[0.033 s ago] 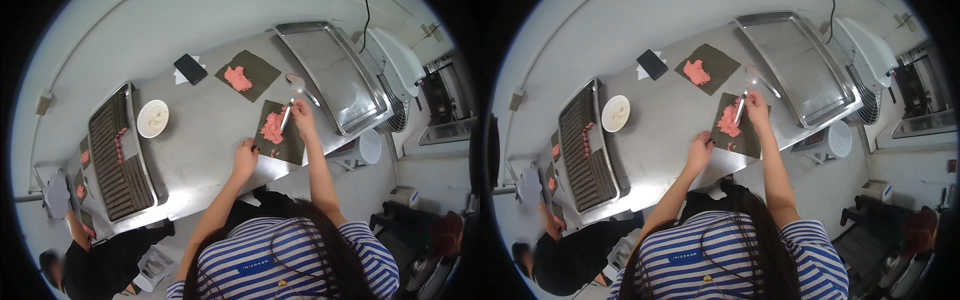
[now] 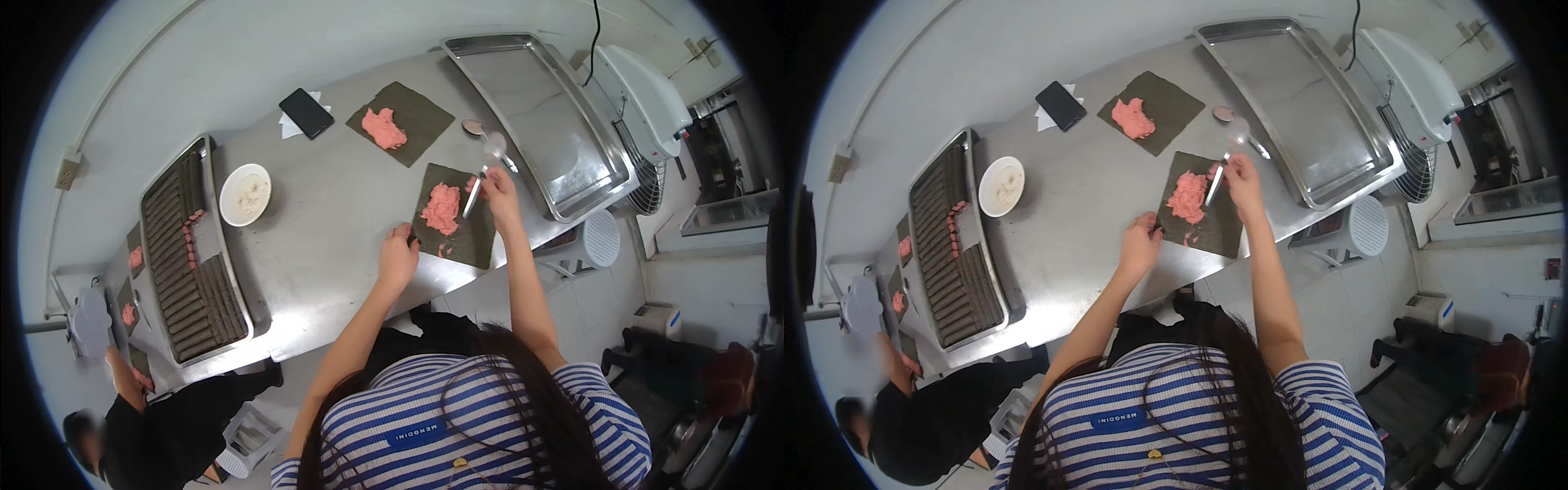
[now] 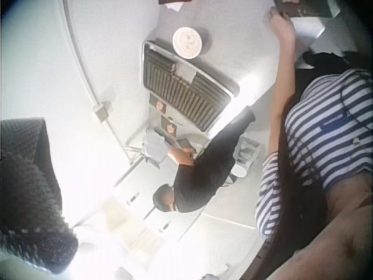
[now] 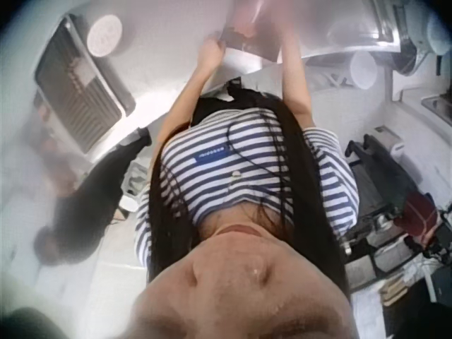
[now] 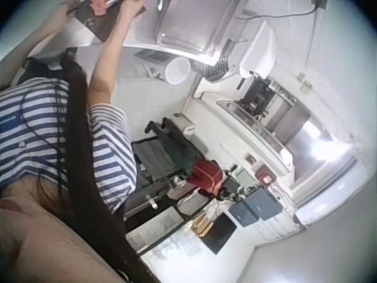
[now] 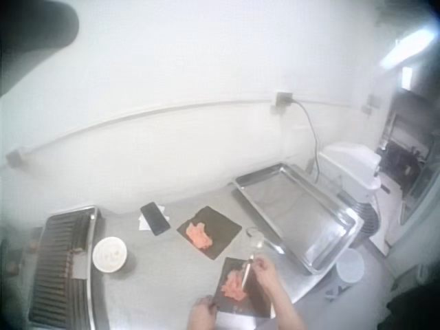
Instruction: The person spreads a pink filling onto a sheet of nori using a spoon, then rolls the nori into a cylindrical sushi roll. The finished roll is placed on a metal tray alongside other completed rolls.
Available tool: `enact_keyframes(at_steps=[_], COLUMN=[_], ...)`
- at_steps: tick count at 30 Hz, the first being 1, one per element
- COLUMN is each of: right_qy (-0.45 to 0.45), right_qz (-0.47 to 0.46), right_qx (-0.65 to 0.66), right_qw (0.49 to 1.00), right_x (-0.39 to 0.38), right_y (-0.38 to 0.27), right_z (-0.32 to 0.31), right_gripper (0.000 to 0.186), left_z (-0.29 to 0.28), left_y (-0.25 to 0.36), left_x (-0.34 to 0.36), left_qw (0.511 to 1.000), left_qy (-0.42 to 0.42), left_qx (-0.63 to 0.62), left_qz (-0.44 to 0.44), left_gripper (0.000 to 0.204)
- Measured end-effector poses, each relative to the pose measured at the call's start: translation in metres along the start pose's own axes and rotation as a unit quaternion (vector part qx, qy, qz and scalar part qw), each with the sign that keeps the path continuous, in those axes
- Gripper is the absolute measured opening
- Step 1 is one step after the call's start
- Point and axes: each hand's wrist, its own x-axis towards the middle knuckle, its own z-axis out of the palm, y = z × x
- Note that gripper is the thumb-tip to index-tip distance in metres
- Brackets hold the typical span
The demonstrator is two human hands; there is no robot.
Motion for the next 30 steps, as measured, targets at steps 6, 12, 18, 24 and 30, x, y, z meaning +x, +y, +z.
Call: enact_keyframes(at_steps=[6,12,18,24,30], right_qy=[0.032,-0.009,-0.109,-0.225,-0.310], right_qz=[0.039,0.052,0.129,0.126,0.058], right_qx=[0.024,-0.033,-0.053,-0.138,-0.203], right_qw=[0.998,0.998,0.984,0.956,0.927], right_x=[-0.039,-0.029,-0.013,-0.007,-0.021], right_y=[0.063,0.055,0.058,0.080,0.092], right_z=[-0.073,-0.051,-0.002,0.123,0.226], right_gripper=[0.006,0.010,0.010,0.010,0.010], left_z=[0.009,0.022,-0.024,-0.110,-0.153], left_y=[0.016,-0.010,-0.047,-0.090,-0.120], left_x=[0.026,0.062,0.048,-0.021,-0.079], left_qw=[0.994,0.997,0.991,0.972,0.966], left_qy=[-0.037,0.002,0.033,0.109,0.090], left_qx=[-0.039,-0.048,-0.062,-0.069,-0.068], left_qz=[-0.097,-0.064,-0.116,-0.198,-0.232], left_gripper=[0.034,0.026,0.022,0.019,0.038])
